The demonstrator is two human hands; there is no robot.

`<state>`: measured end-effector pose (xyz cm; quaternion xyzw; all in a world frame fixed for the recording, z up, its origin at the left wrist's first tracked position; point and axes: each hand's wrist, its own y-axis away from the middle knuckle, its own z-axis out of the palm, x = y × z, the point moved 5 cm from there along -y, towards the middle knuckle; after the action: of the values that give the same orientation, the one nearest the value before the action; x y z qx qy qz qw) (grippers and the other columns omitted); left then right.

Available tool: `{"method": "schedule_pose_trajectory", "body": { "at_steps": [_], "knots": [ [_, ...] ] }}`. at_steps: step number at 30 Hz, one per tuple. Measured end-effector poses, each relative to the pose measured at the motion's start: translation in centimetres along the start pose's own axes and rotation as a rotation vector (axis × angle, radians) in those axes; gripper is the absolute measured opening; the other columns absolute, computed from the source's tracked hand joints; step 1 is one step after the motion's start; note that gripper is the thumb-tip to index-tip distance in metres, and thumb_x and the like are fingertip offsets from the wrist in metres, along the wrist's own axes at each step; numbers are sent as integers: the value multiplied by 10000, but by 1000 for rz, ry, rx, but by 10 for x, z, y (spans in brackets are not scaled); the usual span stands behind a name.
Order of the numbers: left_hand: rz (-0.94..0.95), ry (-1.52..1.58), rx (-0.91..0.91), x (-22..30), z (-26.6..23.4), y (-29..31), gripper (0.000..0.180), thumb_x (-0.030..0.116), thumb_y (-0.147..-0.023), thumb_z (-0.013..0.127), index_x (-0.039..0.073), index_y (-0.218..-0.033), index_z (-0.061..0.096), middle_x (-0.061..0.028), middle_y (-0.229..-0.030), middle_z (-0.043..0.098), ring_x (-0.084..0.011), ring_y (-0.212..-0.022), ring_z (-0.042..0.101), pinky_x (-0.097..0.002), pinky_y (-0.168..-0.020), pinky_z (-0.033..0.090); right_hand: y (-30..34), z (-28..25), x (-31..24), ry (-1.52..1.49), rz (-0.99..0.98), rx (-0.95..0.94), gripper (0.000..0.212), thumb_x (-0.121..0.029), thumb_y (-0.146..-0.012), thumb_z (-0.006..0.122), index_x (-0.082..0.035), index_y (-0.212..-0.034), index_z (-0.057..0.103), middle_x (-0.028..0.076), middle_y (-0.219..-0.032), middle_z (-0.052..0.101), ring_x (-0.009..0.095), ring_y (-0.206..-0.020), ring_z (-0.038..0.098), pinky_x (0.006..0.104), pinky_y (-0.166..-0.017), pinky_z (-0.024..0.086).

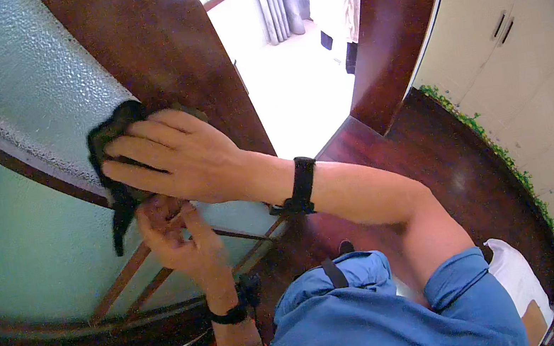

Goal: The person wipes a white wall, a dark wooden door frame, and a frosted glass door panel using a green cloth.

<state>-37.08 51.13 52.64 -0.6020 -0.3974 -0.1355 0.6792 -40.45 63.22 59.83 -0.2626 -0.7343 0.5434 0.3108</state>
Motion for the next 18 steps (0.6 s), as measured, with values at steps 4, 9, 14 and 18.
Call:
{"method": "schedule_pose_trajectory", "body": {
  "at_steps": [4, 9, 14, 18],
  "knots": [
    [-108, 42, -69, -13, -1, 20, 429, 31, -987, 663, -55, -1362, 473, -157, -1207, 632, -233, -1117, 645, -305, -864, 568, 31, 3, -9, -4, -1, -100, 513, -217, -878, 628, -166, -1388, 628, 55, -1383, 630, 251, -1223, 595, 416, -1058, 470],
    [-281, 100, -123, -24, -9, 35, 342, 35, -984, 673, -48, -1276, 514, -165, -1204, 637, -205, -1051, 638, -317, -838, 575, 45, 4, -17, 10, -63, -111, 513, -194, -862, 644, -163, -1375, 651, 38, -1387, 630, 226, -1204, 590, 395, -1044, 466],
    [-324, 121, -120, -12, -16, 29, 317, 29, -984, 673, -55, -1261, 543, -172, -1216, 652, -194, -1038, 634, -316, -829, 576, 39, -1, -15, -12, -97, -167, 503, -197, -871, 641, -165, -1373, 654, 37, -1359, 649, 220, -1172, 610, 416, -1060, 459],
    [-303, 270, -120, 2, -20, 11, 399, -9, -973, 655, -58, -1351, 535, -170, -1268, 649, -212, -1099, 648, -313, -847, 593, 10, -5, -8, -9, -153, -142, 474, -182, -872, 649, -163, -1346, 666, 42, -1326, 660, 214, -1167, 625, 482, -1093, 439]
  ]
}}
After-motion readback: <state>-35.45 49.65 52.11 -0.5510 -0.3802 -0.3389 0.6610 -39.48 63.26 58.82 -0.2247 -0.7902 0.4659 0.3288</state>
